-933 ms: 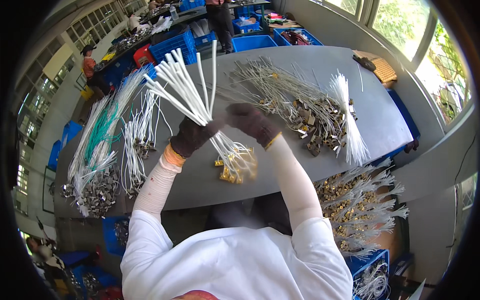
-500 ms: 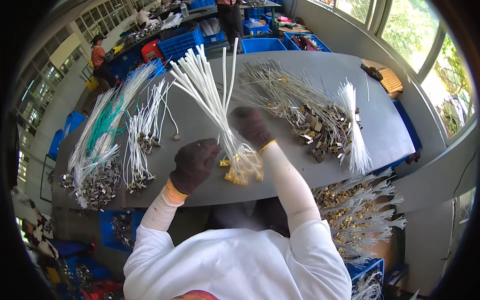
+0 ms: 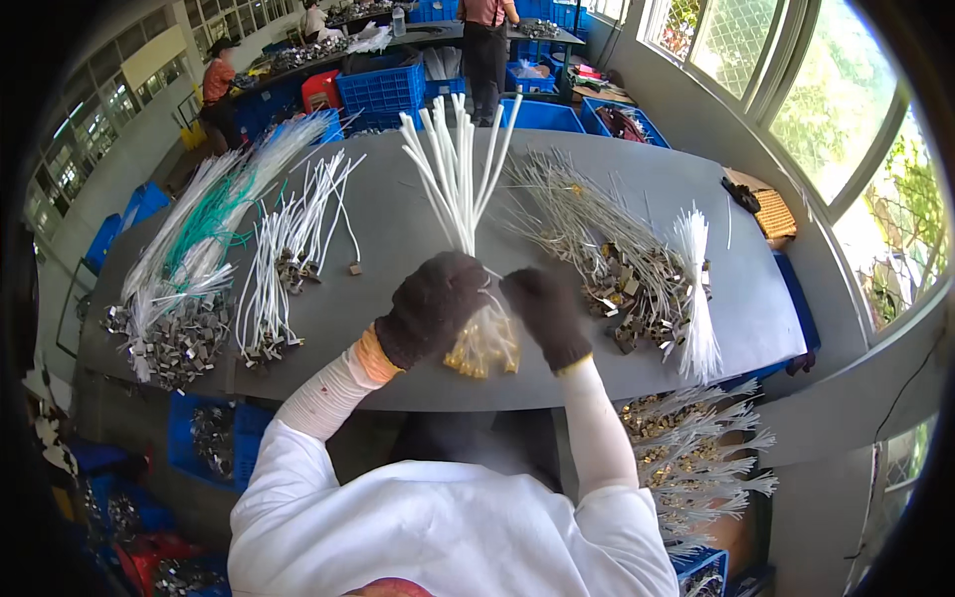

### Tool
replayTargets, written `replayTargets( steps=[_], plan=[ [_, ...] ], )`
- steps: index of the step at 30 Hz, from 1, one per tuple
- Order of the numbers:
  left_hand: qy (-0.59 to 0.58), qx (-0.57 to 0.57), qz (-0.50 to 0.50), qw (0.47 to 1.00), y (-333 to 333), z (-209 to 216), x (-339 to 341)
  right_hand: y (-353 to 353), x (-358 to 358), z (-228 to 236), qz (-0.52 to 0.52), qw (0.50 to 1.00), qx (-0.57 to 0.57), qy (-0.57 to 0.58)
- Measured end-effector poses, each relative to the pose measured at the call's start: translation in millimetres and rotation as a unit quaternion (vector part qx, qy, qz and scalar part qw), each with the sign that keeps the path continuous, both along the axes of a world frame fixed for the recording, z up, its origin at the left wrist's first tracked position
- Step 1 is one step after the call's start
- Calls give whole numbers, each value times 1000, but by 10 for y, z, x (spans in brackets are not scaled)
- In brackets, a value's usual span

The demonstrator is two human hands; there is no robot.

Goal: Sorting and bundling groups of white electronic wires with gold connectors into organized piles.

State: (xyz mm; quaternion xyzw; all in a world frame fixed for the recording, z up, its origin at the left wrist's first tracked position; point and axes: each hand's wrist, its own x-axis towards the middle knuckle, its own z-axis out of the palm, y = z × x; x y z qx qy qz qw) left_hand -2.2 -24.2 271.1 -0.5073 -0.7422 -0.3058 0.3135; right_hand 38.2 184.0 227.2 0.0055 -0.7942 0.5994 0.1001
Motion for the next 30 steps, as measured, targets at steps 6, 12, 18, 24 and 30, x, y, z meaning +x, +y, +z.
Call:
replayTargets(
  steps=[6,12,18,24,30],
  plan=[
    [44,-82,53,994,-13,65,52,-277,559,718,96,854,478,179],
    [55,-53,21,997,-37,26,-31,-149,185,665,-33,923,347,162],
    [-92,33,-37,994,-80,7,-26,-71,195,337,107,927,250,258],
    [-107,24,-23,994,-109,71,47,-207,66,-9,179,929,219,240],
    [-44,-67,20,997,-231,12,-8,-168,-45,26,90,969,230,-8]
  ],
)
